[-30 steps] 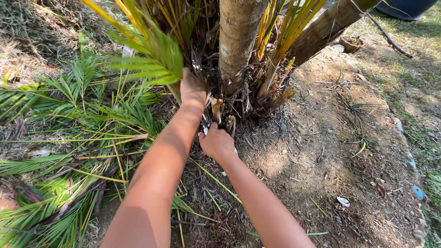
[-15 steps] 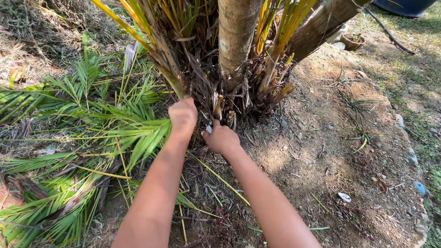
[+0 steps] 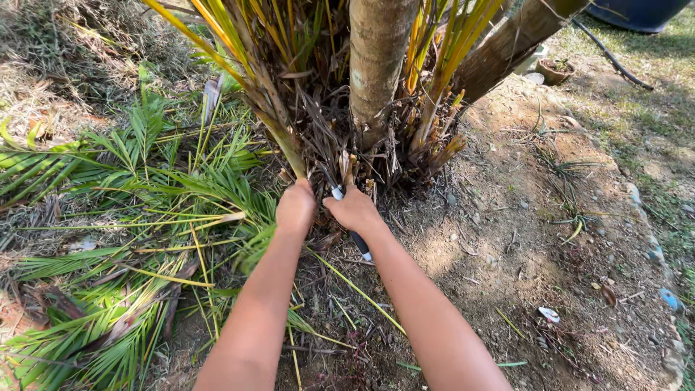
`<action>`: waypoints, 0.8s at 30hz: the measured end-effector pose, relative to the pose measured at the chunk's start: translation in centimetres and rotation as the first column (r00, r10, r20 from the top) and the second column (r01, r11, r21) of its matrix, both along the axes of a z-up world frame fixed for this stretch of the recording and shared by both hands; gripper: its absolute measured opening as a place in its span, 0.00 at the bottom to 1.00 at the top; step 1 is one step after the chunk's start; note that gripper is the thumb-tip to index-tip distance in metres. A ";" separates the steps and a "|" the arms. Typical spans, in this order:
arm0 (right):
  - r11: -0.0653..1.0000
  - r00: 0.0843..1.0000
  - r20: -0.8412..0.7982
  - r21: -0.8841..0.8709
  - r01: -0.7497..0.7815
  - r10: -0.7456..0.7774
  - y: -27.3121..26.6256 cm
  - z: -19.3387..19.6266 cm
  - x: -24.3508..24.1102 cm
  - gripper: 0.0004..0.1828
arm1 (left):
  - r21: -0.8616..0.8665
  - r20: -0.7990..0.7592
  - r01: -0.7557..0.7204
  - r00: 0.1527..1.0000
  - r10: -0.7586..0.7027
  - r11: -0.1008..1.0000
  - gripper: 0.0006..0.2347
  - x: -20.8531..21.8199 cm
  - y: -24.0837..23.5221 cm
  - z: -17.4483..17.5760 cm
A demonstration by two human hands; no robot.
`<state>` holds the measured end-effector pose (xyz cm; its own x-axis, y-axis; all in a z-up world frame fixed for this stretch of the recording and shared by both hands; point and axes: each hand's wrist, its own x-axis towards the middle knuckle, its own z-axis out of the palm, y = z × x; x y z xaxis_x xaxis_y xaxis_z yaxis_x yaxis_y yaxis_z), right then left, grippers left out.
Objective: The person uses shears to prune leaves and small branches from the base of a plant. They pull branches away from the trunk by hand before cutting them and moving the debris aside.
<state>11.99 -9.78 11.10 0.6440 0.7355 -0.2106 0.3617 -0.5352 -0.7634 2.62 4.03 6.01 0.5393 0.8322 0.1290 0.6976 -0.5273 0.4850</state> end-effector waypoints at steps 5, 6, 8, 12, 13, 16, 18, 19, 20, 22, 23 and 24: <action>0.997 0.997 -0.050 -0.059 0.058 -0.061 1.7 2.0 -0.5 0.45 | 0.058 0.005 0.177 0.984 -0.178 0.982 0.11 -1.3 2.4 0.0; 0.995 0.998 -0.036 -0.082 0.057 -0.060 1.9 2.3 -0.6 0.45 | 0.056 0.026 0.182 0.983 -0.184 0.982 0.10 -1.2 2.5 -0.4; 0.992 0.998 -0.011 -0.111 0.058 -0.060 2.1 2.6 -0.9 0.45 | 0.090 0.208 0.154 0.963 -0.170 0.984 0.10 -1.1 2.3 -2.0; 0.994 0.998 0.045 -0.095 0.051 -0.047 2.6 3.2 -0.5 0.43 | 0.042 0.440 0.144 0.886 -0.147 0.989 0.12 0.0 3.1 -5.4; 0.995 0.997 0.060 -0.084 0.044 -0.039 2.6 3.3 -0.3 0.43 | -0.103 0.507 0.198 0.854 -0.120 0.975 0.13 0.5 3.9 -5.6; 0.984 0.985 -0.061 0.066 0.166 -0.162 2.9 3.7 1.5 0.36 | -0.364 0.564 0.274 0.826 -0.024 0.890 0.14 0.7 4.6 -5.1; 0.962 0.962 -0.253 0.220 0.160 -0.102 3.1 3.5 2.5 0.28 | -0.312 0.475 0.199 0.879 -0.029 0.929 0.13 -0.4 4.5 -3.3; 0.940 0.938 -0.341 0.297 0.166 -0.058 3.1 3.2 2.7 0.25 | -0.122 0.413 0.189 0.902 -0.124 0.974 0.13 -0.5 3.9 -2.5; 0.953 0.939 -0.343 0.275 0.127 -0.026 3.1 2.8 2.7 0.22 | 0.075 0.332 0.191 0.920 -0.206 0.979 0.12 -0.6 3.4 -1.4; 0.971 0.937 -0.348 0.234 0.049 0.036 3.1 2.1 2.8 0.17 | 0.129 0.275 0.125 0.949 -0.157 0.984 0.11 -0.6 2.0 0.7; 0.973 0.943 -0.329 0.228 0.027 0.051 3.2 1.9 2.5 0.19 | -0.014 0.297 0.045 0.954 -0.038 0.999 0.11 -0.4 1.0 1.7; 0.975 0.949 -0.309 0.221 0.004 0.066 3.4 1.7 2.0 0.21 | -0.159 0.304 -0.034 0.949 0.082 0.987 0.13 -0.1 0.3 2.6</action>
